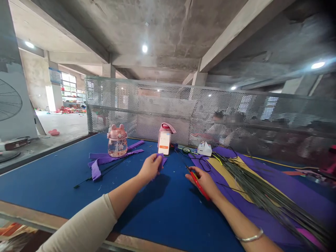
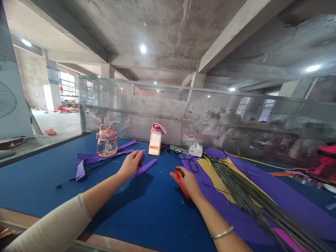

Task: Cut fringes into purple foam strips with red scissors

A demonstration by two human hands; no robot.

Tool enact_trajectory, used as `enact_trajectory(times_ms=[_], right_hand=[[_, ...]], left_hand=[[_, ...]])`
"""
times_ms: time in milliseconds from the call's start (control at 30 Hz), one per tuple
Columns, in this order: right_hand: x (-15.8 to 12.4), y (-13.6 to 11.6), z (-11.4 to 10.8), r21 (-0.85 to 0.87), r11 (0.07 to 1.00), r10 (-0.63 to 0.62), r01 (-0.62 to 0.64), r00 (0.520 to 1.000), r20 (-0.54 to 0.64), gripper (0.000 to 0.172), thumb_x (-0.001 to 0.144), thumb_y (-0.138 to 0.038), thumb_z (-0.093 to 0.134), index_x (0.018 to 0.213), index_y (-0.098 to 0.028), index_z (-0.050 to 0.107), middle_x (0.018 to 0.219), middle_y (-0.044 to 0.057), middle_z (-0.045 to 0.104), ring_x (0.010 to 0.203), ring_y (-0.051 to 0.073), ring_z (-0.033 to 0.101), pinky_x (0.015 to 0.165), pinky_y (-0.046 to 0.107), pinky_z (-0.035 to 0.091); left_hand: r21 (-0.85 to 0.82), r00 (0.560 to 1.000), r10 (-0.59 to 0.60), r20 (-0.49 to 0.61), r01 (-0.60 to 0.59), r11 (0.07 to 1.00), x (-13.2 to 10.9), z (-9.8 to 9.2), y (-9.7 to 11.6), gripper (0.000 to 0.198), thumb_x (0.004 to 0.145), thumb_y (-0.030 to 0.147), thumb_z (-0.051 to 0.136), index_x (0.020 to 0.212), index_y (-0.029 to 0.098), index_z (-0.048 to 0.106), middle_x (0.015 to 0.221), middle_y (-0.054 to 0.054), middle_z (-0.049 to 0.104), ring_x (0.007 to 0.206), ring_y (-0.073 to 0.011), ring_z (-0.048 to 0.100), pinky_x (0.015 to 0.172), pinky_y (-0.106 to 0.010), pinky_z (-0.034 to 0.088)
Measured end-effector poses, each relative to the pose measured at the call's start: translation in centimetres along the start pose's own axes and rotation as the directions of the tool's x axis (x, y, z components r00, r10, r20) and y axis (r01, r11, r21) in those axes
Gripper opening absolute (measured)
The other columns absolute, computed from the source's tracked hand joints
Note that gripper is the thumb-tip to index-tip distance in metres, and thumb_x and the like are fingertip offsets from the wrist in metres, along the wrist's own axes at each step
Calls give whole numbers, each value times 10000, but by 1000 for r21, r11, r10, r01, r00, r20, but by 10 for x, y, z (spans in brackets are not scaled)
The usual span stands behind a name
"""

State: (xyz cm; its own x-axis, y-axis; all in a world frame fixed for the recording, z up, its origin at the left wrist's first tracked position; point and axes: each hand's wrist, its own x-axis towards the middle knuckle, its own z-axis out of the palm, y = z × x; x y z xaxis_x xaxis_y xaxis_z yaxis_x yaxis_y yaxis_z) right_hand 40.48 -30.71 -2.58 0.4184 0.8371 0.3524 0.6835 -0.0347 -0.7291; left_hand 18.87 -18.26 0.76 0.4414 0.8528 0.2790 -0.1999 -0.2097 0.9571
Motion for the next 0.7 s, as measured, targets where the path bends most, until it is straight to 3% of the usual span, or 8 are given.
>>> enact_trajectory(times_ms=[133, 267, 367, 433, 500, 600, 700], right_hand=[[-16, -8, 1, -117, 988, -97, 104, 993, 62, 473, 701, -501, 628, 1044, -180, 583, 676, 7, 617, 592, 170, 560, 538, 253, 441], [-18, -8, -2, -187, 973, -156, 135, 982, -103, 490, 770, -533, 536, 1067, -147, 586, 743, 68, 668, 644, 206, 611, 590, 279, 459], [-15, -7, -7, -165, 984, -109, 70, 965, -240, 503, 829, -567, 422, 1076, -151, 561, 673, 58, 654, 588, 203, 608, 545, 273, 446], [-15, -7, -11, -150, 988, -66, 23, 955, -291, 477, 851, -580, 369, 995, -173, 570, 641, 40, 638, 557, 190, 593, 524, 262, 435], [-15, -7, -16, -138, 990, -45, 2, 949, -311, 461, 864, -584, 336, 862, -186, 569, 630, 32, 629, 553, 181, 588, 524, 255, 433], [-13, -4, -22, -93, 995, -10, -20, 951, -308, 483, 871, -589, 305, 743, -191, 546, 604, 31, 618, 520, 174, 577, 494, 253, 425], [-10, 2, -23, -32, 998, 46, -57, 961, -271, 485, 869, -586, 303, 779, -186, 562, 603, 30, 615, 501, 176, 571, 477, 264, 424]], left_hand=[[76, 950, -154, 271, 139, 987, -16, 20, -20, 276, 781, 391, 549, 919, 153, 576, 688, -20, 580, 589, -111, 554, 466, -195, 437], [98, 932, -122, 340, 95, 991, -18, 20, -20, 252, 810, 356, 518, 938, 155, 599, 924, -82, 625, 805, -160, 600, 567, -229, 494], [141, 944, -34, 328, -13, 990, -17, 14, -15, 232, 785, 368, 552, 766, 145, 616, 1278, -116, 494, 1005, -228, 565, 574, -238, 502], [155, 940, 29, 339, -87, 984, -17, 12, -13, 262, 767, 368, 576, 641, 139, 584, 1402, -99, 368, 1129, -274, 501, 565, -239, 503], [168, 929, 92, 359, -161, 973, -19, 12, -13, 262, 766, 352, 583, 606, 144, 577, 1360, -110, 431, 1175, -287, 472, 607, -258, 508], [224, 900, 220, 377, -319, 921, -20, 12, -12, 202, 800, 304, 550, 679, 161, 624, 1144, -110, 615, 1162, -252, 498, 820, -319, 478], [310, 859, 348, 376, -470, 826, -20, 10, -8, 163, 824, 262, 514, 756, 172, 631, 1216, -106, 578, 1185, -226, 484, 980, -349, 373]])
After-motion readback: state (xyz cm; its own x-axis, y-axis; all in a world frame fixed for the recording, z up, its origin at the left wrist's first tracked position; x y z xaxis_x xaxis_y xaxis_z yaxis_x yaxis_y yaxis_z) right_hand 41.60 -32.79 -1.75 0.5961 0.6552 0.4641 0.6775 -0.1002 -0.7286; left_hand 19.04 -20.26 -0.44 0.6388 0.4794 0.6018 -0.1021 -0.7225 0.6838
